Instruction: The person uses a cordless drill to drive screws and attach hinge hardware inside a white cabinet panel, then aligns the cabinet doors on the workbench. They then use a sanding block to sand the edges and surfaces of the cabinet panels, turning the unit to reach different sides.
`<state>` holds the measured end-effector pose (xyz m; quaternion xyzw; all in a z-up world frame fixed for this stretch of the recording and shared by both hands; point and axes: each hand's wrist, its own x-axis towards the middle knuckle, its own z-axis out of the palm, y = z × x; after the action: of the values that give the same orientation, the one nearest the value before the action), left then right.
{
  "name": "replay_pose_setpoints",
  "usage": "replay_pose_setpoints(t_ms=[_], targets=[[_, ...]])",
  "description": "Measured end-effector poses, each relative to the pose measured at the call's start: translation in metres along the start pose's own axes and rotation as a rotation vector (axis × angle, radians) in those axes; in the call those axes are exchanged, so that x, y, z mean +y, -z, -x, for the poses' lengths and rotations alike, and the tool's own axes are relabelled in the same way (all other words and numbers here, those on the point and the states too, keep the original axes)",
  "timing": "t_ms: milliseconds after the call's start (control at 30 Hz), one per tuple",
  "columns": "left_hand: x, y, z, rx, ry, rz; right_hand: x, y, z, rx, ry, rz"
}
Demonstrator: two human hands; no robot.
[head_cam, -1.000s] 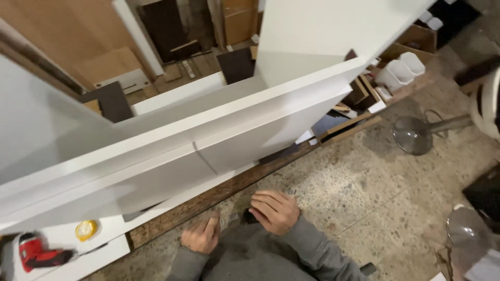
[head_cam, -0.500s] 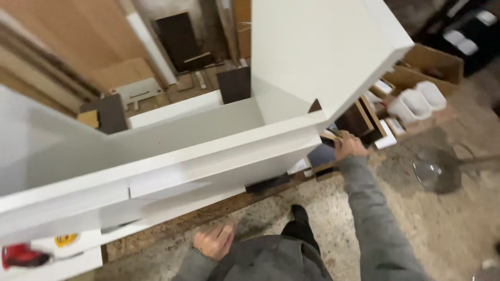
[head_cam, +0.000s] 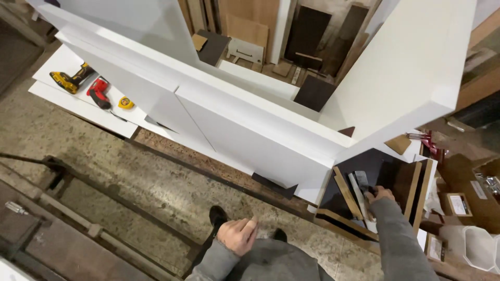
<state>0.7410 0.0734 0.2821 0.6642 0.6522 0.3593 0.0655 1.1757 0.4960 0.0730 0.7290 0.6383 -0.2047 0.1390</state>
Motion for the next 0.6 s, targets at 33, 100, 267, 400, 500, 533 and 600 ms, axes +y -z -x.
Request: replay_pose_setpoints(t_ms=[33, 100, 267, 400, 500, 533, 600], targets=[[0.006, -0.001, 0.002, 0.002, 0.004, 0.009, -0.009, 0.009, 0.015, 0.006, 0.020, 0.031], [0.022, -0.004, 0.004, -0.007, 0.005, 0.027, -0.017, 0.012, 0.027, 0.012, 0.022, 0.018], [0.045, -0.012, 0.016, 0.081, -0.060, 0.061, -0.011, 0.021, 0.050, 0.263, 0.140, -0.012], [0.066, -0.013, 0.002, 0.151, -0.042, 0.092, -0.026, 0.086, 0.151, 0.708, 0.553, -0.129], [0.095, 0.007, -0.040, 0.297, -0.156, 0.127, -0.059, 0.143, 0.270, 0.722, 0.776, -0.241], [0.105, 0.015, -0.055, 0.339, -0.229, 0.132, -0.069, 0.158, 0.310, 0.667, 0.862, -0.274], [0.125, 0.027, -0.078, 0.368, -0.275, 0.156, -0.102, 0.190, 0.386, 0.699, 0.955, -0.282]])
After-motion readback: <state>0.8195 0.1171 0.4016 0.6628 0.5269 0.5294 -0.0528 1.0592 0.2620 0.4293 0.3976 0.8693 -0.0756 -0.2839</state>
